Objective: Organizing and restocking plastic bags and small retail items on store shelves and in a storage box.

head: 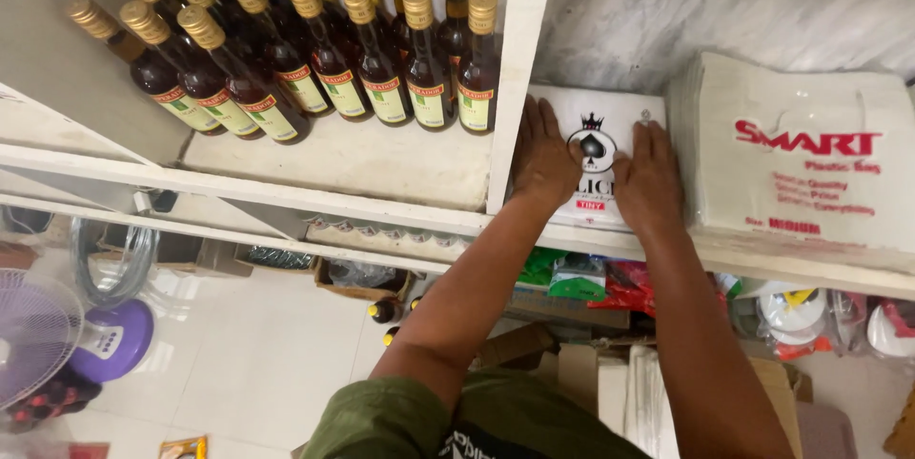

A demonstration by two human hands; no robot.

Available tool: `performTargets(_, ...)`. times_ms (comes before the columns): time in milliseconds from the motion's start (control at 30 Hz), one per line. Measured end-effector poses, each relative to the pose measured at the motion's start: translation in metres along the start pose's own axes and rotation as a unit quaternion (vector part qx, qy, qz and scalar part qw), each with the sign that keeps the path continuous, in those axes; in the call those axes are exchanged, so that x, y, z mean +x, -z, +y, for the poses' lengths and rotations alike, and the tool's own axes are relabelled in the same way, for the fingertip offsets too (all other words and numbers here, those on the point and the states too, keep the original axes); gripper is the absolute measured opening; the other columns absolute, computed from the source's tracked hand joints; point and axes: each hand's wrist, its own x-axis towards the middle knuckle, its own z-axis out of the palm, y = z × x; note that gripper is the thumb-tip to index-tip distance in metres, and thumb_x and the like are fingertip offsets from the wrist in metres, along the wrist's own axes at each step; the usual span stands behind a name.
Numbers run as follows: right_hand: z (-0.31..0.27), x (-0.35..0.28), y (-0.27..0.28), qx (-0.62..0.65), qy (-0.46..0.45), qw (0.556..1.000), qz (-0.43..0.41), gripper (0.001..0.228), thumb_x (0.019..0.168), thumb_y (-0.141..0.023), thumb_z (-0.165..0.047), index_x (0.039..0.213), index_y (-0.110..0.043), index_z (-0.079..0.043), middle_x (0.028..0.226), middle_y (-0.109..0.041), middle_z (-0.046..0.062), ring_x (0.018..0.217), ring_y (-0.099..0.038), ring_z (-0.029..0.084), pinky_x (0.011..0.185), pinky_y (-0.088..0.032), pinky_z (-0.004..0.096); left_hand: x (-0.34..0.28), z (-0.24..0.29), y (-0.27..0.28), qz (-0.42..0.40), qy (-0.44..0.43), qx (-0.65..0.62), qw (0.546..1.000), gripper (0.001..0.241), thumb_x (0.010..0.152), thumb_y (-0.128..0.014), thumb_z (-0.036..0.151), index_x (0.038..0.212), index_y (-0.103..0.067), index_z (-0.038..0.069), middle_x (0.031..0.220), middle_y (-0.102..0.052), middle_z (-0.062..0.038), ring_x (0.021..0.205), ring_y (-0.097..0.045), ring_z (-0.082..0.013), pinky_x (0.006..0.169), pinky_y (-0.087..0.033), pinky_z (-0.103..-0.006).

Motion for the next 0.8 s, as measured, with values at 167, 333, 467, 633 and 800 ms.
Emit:
performTargets(167,0.007,0.001,-0.004,-0.015,-0.006,1.0,-0.012,0.057,0.106,-0.052,-0.025,0.152,-0.044,0.007,0.158,-0.039,0.029,0.145,-0.037,0.046,0.122,-0.03,0.049,-0.004,-0.002,-0.001,-0.01,0.003,0.006,1.0,0.087,0.096,-0.05,0.041,0.157,-0.017,-0.01,0.166,-0.013,-0.032,0.156,-0.012,-0.0444,0.128,-0.007,-0.0492)
performTargets(333,-0.004,-0.002,0.004,0.022,-0.017,1.0,0.006,0.053,0.105,-0.053,-0.02,0.149,-0.046,0.008,0.156,-0.041,0.03,0.142,-0.038,0.047,0.117,-0.032,0.049,-0.008,-0.001,0.009,0.007,-0.004,-0.012,1.0,0.086,0.096,-0.05,0.04,0.157,-0.016,-0.01,0.166,-0.014,-0.03,0.156,-0.012,-0.0415,0.128,-0.007,-0.0481)
performTargets(467,-0.009,0.007,0.007,0.02,0.045,0.997,0.065,0.049,0.105,-0.054,-0.013,0.149,-0.049,0.009,0.154,-0.046,0.03,0.143,-0.042,0.045,0.121,-0.034,0.05,-0.007,0.001,0.008,0.012,-0.007,0.001,1.0,0.085,0.096,-0.051,0.04,0.157,-0.015,-0.009,0.166,-0.013,-0.03,0.156,-0.01,-0.0409,0.128,-0.006,-0.0479)
performTargets(633,0.001,0.05,-0.014,0.007,0.049,0.997,0.062,0.047,0.106,-0.055,-0.014,0.148,-0.05,0.007,0.154,-0.047,0.031,0.142,-0.043,0.046,0.12,-0.035,0.051,-0.006,-0.005,0.003,0.028,-0.018,-0.031,0.999,0.085,0.095,-0.053,0.037,0.157,-0.016,-0.009,0.166,-0.013,-0.03,0.156,-0.01,-0.0417,0.127,-0.007,-0.0482)
performTargets(800,0.038,0.068,-0.044,-0.054,0.018,0.997,0.059,0.059,0.102,-0.061,-0.026,0.147,-0.047,0.01,0.149,-0.045,0.033,0.141,-0.039,0.047,0.119,-0.029,0.052,-0.007,-0.006,0.002,0.043,-0.043,-0.047,0.997,0.085,0.094,-0.056,0.035,0.156,-0.02,-0.012,0.165,-0.016,-0.032,0.156,-0.013,-0.0444,0.129,-0.008,-0.0484)
